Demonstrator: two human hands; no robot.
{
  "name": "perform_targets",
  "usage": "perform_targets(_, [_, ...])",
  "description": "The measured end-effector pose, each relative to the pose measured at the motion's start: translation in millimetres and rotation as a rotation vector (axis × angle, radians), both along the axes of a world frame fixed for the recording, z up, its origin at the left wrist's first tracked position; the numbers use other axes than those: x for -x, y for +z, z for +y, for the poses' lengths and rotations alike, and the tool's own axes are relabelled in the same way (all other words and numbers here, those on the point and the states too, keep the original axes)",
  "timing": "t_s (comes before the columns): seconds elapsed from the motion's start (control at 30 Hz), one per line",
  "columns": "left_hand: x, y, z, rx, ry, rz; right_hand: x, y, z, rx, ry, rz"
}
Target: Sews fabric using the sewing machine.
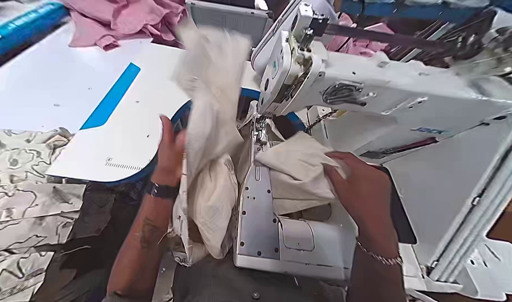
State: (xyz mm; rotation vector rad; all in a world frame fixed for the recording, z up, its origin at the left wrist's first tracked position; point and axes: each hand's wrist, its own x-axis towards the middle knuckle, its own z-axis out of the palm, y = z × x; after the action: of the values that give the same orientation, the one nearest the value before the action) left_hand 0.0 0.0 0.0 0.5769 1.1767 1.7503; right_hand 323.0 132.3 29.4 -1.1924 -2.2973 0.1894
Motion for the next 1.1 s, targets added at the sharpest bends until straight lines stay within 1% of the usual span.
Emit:
perform_targets(0.03, [-2.8, -20.8, 14.2, -0.115, -0.082, -0.132, -25.7, 1.2, 6.4, -0.041, -0.208, 0.000])
perform_targets(0.07, [-4.0, -35.2, 25.6, -0.174, -0.167, -0.203, -48.3, -0.3, 7.5, -0.063, -0.384, 0.015])
perform_targets(0.1, [-5.6, -43.7, 33.8, -0.171, -0.183, -0.185, -64.4, -2.4, 4.7, -0.062, -0.532, 0.028])
perform_targets(0.13, [-4.3, -45.0, 42.1, -0.093, -0.168, -0.040, -72.1, -3.1, 1.6, -0.055, -0.632, 0.038])
perform_targets(0.17, [-2.5, -42.2, 49.9, 0.056, -0.147, 0.210, -73.5, -1.6, -2.6, -0.051, -0.668, 0.037])
perform_targets(0.2, [-0.8, -37.2, 57.5, 0.177, -0.132, 0.486, -66.3, 0.6, -5.1, -0.073, -0.637, 0.038])
perform_targets(0.23, [1.1, -26.2, 64.2, 0.223, -0.104, 0.748, -48.3, 1.7, -4.1, -0.123, -0.535, 0.050])
perform_targets(0.27, [-2.4, -10.2, 67.4, 0.202, -0.072, 0.999, -22.7, -0.1, -5.8, -0.165, -0.385, 0.056])
perform_targets(0.3, [-12.7, 5.1, 68.3, 0.127, -0.059, 1.226, 6.9, -5.8, -8.9, -0.224, -0.207, 0.037])
perform_targets(0.33, [-29.1, 12.3, 65.9, 0.023, -0.056, 1.423, 37.0, -15.7, -10.6, -0.310, -0.010, 0.010])
perform_targets(0.37, [-49.6, 9.2, 60.0, -0.074, -0.038, 1.576, 63.6, -26.4, -8.4, -0.380, 0.168, -0.021])
perform_targets(0.4, [-67.7, -1.7, 49.5, -0.109, -0.013, 1.664, 84.2, -35.6, -1.4, -0.403, 0.293, -0.056])
perform_targets(0.43, [-77.1, -18.1, 33.9, -0.072, 0.016, 1.694, 94.9, -42.6, 7.6, -0.372, 0.368, -0.109])
perform_targets(0.47, [-74.2, -35.3, 14.4, 0.025, 0.045, 1.655, 98.1, -47.3, 18.1, -0.321, 0.396, -0.157])
perform_targets(0.5, [-60.5, -47.4, -6.6, 0.139, 0.054, 1.578, 97.8, -50.9, 27.1, -0.296, 0.389, -0.182])
perform_targets(0.53, [-45.8, -51.6, -28.9, 0.231, -0.009, 1.469, 95.1, -52.1, 31.8, -0.283, 0.382, -0.188])
perform_targets(0.57, [-36.0, -47.8, -51.9, 0.254, -0.155, 1.372, 93.3, -55.1, 30.7, -0.267, 0.385, -0.172])
perform_targets(0.6, [-36.0, -37.1, -73.5, 0.194, -0.371, 1.284, 92.0, -60.9, 23.7, -0.255, 0.392, -0.163])
perform_targets(0.63, [-47.0, -21.7, -88.5, 0.074, -0.628, 1.155, 88.3, -65.8, 13.7, -0.234, 0.415, -0.165])
perform_targets(0.67, [-57.9, -6.9, -89.1, -0.042, -0.835, 1.031, 88.2, -67.3, 7.5, -0.231, 0.441, -0.173])
perform_targets(0.7, [-59.5, -0.3, -74.4, -0.124, -0.925, 0.966, 95.0, -66.7, 8.7, -0.253, 0.455, -0.171])
perform_targets(0.73, [-56.0, -4.7, -53.4, -0.159, -0.883, 0.953, 100.3, -65.4, 9.2, -0.260, 0.451, -0.177])
perform_targets(0.77, [-52.7, -16.0, -28.5, -0.131, -0.738, 0.986, 101.2, -64.4, 7.9, -0.251, 0.429, -0.184])
perform_targets(0.83, [-61.6, -52.0, 27.9, -0.041, -0.261, 1.089, 94.2, -59.9, -0.4, -0.230, 0.393, -0.210])
perform_targets(0.87, [-72.4, -65.2, 48.0, -0.020, -0.126, 1.060, 86.7, -59.8, -8.9, -0.244, 0.403, -0.218])
perform_targets(0.93, [-88.4, -76.5, 61.3, -0.009, -0.032, 0.975, 70.1, -69.3, -32.1, -0.301, 0.459, -0.185])
perform_targets(1.0, [-90.4, -76.2, 59.2, -0.005, -0.039, 0.979, 59.6, -79.6, -52.8, -0.307, 0.522, -0.115])
perform_targets(1.03, [-85.7, -74.4, 62.9, -0.010, -0.054, 0.997, 59.8, -79.6, -56.3, -0.304, 0.546, -0.084])
perform_targets(1.1, [-74.1, -71.0, 79.4, 0.013, -0.100, 0.979, 62.7, -70.3, -62.5, -0.231, 0.620, -0.017])
